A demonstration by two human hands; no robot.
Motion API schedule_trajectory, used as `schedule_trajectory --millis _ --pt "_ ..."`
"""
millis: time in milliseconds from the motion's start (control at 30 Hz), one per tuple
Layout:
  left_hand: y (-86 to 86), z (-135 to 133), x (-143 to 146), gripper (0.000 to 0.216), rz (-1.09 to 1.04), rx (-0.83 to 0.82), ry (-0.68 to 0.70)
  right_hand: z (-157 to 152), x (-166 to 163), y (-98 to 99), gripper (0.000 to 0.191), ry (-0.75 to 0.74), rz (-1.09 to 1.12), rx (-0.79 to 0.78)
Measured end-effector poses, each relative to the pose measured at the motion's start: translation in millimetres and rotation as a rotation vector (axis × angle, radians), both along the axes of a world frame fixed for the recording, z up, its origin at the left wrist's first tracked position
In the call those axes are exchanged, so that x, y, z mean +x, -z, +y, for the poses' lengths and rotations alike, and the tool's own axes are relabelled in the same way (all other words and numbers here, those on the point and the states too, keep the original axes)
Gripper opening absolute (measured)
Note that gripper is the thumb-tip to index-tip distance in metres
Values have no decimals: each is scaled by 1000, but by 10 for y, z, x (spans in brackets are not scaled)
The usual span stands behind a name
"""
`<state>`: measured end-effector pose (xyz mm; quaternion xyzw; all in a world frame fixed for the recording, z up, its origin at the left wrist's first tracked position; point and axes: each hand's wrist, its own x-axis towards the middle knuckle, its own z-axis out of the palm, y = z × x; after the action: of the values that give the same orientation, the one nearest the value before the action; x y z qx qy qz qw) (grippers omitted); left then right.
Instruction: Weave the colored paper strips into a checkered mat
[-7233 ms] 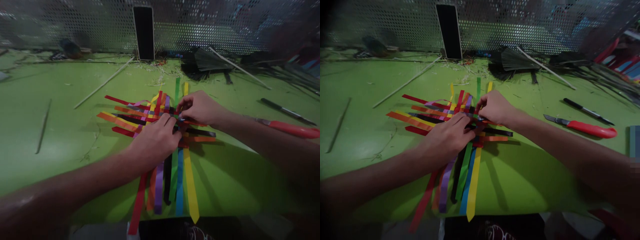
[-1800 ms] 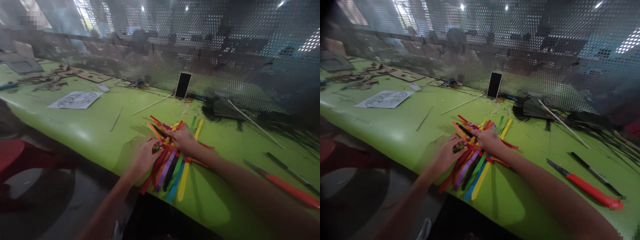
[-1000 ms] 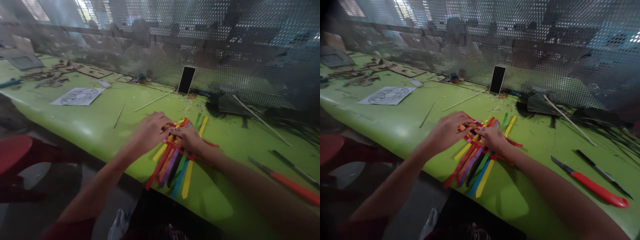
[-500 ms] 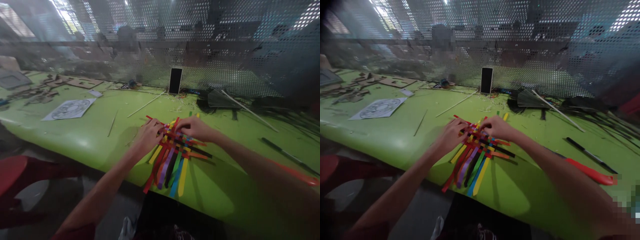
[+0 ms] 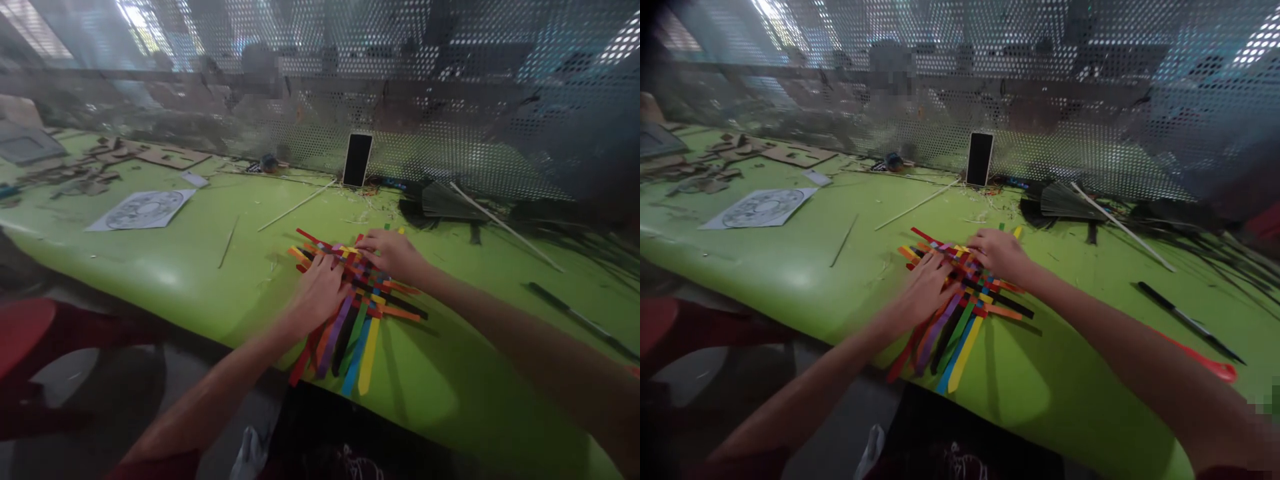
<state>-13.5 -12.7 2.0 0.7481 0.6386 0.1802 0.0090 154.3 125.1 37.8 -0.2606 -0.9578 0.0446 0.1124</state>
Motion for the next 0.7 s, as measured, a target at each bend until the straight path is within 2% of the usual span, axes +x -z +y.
schedule_trajectory --millis 167,467,700 --pt "50 30 6 27 26 -19 24 26 171 141 27 -67 88 -36" --pt "-116 73 99 30 108 -145 0 41 235 299 25 -130 33 19" --pt "-140 153 98 48 108 -170 -81 41 303 374 29 -189 80 16"
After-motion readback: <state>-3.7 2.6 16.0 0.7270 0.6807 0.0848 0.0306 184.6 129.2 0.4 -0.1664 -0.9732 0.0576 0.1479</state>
